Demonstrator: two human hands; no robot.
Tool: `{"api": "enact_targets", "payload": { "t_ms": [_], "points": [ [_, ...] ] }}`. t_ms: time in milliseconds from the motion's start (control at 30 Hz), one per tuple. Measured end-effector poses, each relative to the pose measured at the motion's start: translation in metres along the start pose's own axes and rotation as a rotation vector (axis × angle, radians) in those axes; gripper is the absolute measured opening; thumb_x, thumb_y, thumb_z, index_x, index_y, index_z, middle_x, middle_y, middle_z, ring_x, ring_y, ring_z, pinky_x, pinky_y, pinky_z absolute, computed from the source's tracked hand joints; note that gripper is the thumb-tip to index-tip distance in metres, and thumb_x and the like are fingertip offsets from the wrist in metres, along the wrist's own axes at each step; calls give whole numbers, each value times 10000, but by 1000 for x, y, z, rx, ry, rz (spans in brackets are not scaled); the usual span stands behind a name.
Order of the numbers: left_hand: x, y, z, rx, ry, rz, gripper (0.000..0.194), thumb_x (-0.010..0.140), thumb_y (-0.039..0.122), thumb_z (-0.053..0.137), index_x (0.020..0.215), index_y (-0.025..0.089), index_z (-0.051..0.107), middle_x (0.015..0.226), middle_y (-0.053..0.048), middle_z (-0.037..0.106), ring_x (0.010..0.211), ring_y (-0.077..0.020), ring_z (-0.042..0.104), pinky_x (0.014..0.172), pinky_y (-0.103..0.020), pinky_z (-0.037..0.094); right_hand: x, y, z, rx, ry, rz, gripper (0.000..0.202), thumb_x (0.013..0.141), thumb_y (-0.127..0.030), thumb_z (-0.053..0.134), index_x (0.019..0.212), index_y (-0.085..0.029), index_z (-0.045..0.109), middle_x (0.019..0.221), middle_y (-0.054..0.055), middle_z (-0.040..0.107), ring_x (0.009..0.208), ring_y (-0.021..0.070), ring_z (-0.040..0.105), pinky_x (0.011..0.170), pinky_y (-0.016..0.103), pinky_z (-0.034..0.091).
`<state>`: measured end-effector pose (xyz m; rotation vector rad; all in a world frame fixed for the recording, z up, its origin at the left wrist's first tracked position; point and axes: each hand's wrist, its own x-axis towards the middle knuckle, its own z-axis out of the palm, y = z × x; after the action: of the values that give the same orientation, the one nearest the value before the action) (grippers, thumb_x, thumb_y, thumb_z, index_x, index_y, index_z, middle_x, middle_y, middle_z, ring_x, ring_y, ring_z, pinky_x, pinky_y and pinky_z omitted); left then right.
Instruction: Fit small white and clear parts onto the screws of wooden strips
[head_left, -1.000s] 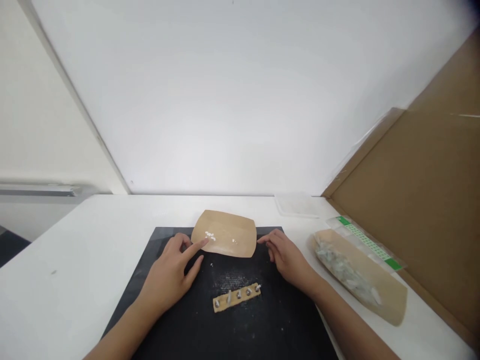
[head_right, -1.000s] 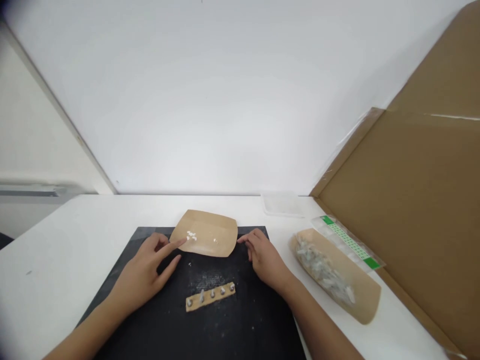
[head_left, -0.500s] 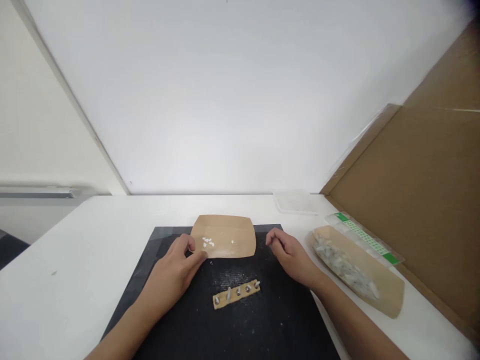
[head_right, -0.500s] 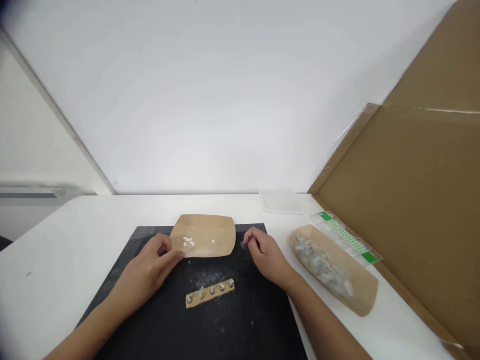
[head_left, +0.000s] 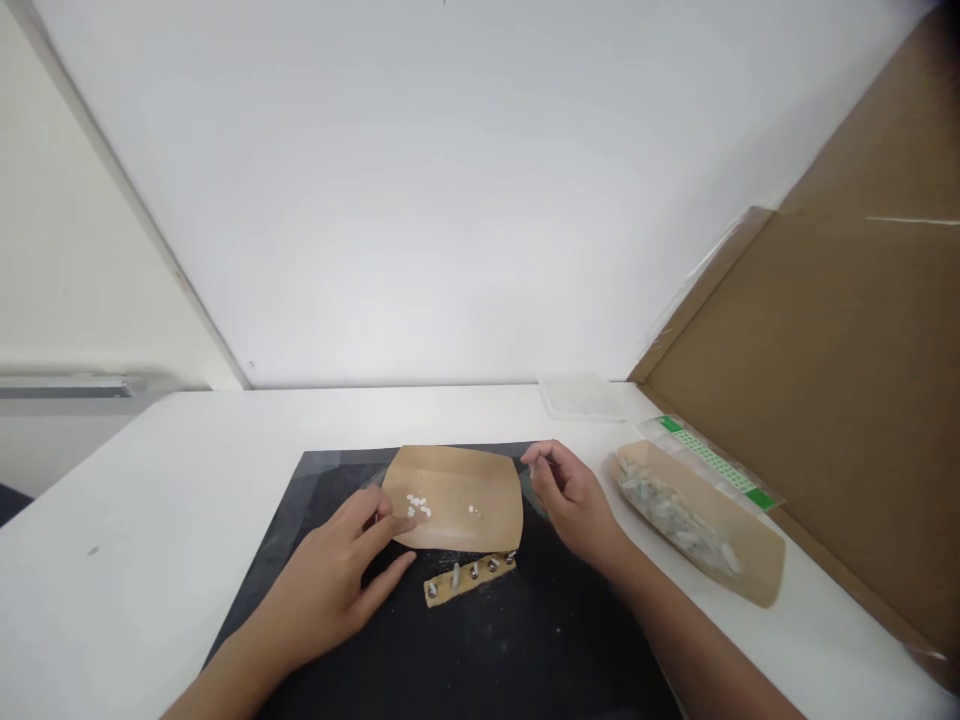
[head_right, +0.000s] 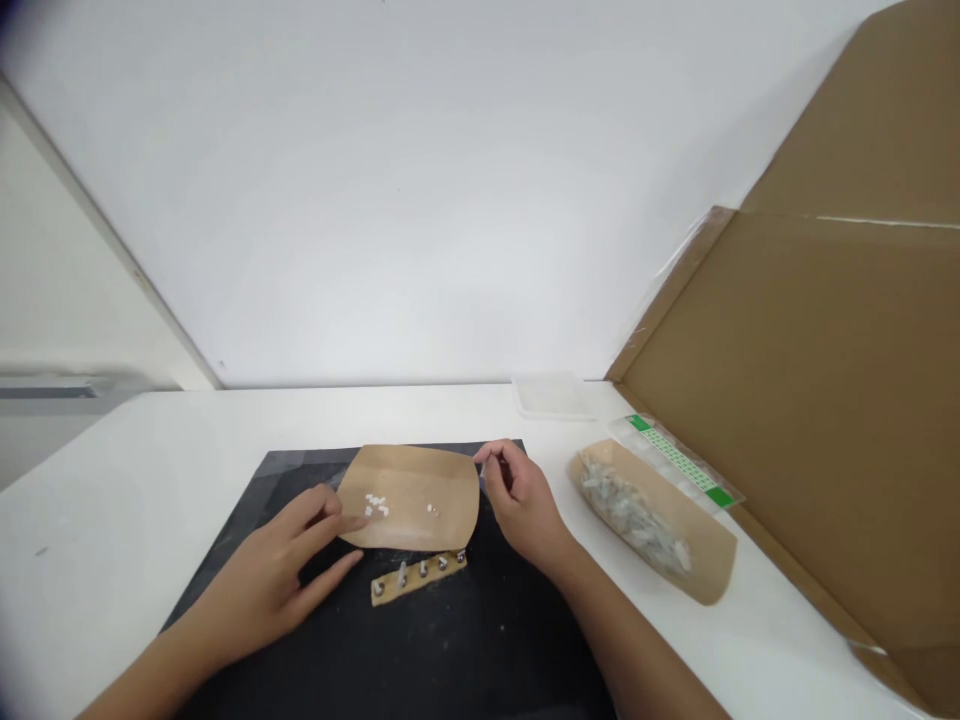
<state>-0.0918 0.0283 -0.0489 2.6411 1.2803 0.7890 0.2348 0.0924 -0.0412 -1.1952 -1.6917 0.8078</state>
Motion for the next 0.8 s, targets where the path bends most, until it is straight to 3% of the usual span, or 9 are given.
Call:
{"api": "enact_targets", "payload": {
  "t_ms": [100,200,367,467,567,800],
  "points": [
    [1,0,-3,-53,66,63,371,1001,211,617,1366,212,549,1219,-128,615,1147,-274,610,974,-435,574,-7,-9,6,37,-52,-24,271,1078,-472,473,1082,-233,602,706,-30,529,554,123,421,500,240,365],
    [4,2,-3,-91,156,98,352,989,128,602,1333,196,579,1141,-114,637,1074,-251,613,922,-402,567,-13,-17,12,74,-131,-59,241,1082,-440,494,1109,-233,614,825,8,613,603,120,500,543,243,436],
    [14,26,0,-170,259,-3,268,1017,138,568,1258,224,648,1106,-97,624,1066,-247,613,925,-426,560,-20,-24,22,122,-243,-124,173,1068,-370,554,1103,-237,658,911,22,656,630,112,598,604,259,515],
    [22,48,-3,-240,196,-149,289,1032,240,589,1319,245,628,1145,-94,637,1036,-242,640,914,-437,588,-25,-27,26,138,-287,-171,152,1060,-344,578,1075,-239,687,875,13,666,641,122,642,637,275,531],
    [34,64,-10,-297,117,-165,296,1020,304,632,1315,281,648,1204,-77,660,992,-222,659,839,-384,603,-28,-30,27,143,-298,-220,137,1055,-329,596,1083,-244,700,873,16,690,682,137,669,673,291,536],
    [52,71,-8,-397,128,-203,147,1041,311,620,1078,276,759,953,-11,741,830,-169,662,772,-298,560,-29,-32,27,117,-239,-293,136,1063,-292,585,1026,-239,705,772,2,695,752,159,675,751,308,518]
  ]
}}
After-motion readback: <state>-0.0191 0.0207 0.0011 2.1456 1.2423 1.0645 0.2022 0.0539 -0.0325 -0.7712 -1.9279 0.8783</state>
